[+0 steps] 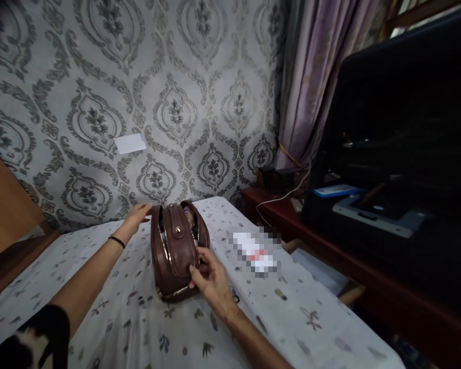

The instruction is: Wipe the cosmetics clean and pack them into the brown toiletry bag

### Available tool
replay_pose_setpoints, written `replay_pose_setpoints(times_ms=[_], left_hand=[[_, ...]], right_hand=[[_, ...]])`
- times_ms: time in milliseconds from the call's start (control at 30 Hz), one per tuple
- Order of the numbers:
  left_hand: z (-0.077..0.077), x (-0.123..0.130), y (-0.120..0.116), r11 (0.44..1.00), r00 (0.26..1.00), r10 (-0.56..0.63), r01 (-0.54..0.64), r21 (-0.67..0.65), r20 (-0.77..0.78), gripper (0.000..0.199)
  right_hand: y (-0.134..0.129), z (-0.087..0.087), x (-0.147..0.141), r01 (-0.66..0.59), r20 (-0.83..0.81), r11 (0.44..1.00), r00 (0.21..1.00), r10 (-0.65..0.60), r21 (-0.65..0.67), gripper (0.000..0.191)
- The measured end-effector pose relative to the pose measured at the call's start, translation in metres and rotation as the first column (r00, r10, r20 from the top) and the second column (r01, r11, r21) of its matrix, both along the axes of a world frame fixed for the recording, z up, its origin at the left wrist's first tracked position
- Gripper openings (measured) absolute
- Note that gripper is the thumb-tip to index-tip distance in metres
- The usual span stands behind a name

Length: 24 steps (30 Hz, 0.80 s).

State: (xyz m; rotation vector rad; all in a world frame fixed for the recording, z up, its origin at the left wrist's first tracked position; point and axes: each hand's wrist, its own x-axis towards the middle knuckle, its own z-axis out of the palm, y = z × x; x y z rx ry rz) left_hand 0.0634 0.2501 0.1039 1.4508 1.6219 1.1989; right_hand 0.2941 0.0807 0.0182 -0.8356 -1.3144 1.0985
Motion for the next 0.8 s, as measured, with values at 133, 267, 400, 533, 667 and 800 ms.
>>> replay_pose_setpoints(times_ms=[133,267,400,533,667,800], left_hand=[[-0.011,-0.001,0.035,0.967,0.996,-0.081,0.090,-0.237,0.048,0.051],[-0.018,-0.008,0.059,0.906,0.984,-0.166,0.175,-0.386,0.057,0.052],[-0.020,-0.016,0.077,0.863,0.970,-0.239,0.235,-0.448,0.048,0.044],[-0.021,-0.017,0.088,0.850,0.964,-0.265,0.234,-0.472,0.001,0.033],[-0.020,-0.012,0.098,0.841,0.957,-0.278,0.203,-0.501,-0.080,0.036],[-0.018,-0.008,0.103,0.850,0.940,-0.294,0.174,-0.498,-0.173,0.038]], right_hand=[[0.000,-0.005,-0.002,0.029,-0.007,1.000,1.000,-0.029,0.011,0.034],[0.001,-0.008,-0.004,0.032,-0.004,0.999,0.999,-0.032,0.019,0.034],[0.001,-0.009,-0.005,0.035,-0.008,0.999,0.999,-0.035,0.016,0.033],[0.001,-0.009,-0.006,0.036,-0.002,0.999,0.999,-0.036,0.013,0.034],[0.000,-0.007,-0.006,0.038,0.000,0.999,0.999,-0.038,0.016,0.035],[-0.001,-0.005,-0.007,0.048,-0.001,0.999,0.999,-0.048,0.011,0.036]])
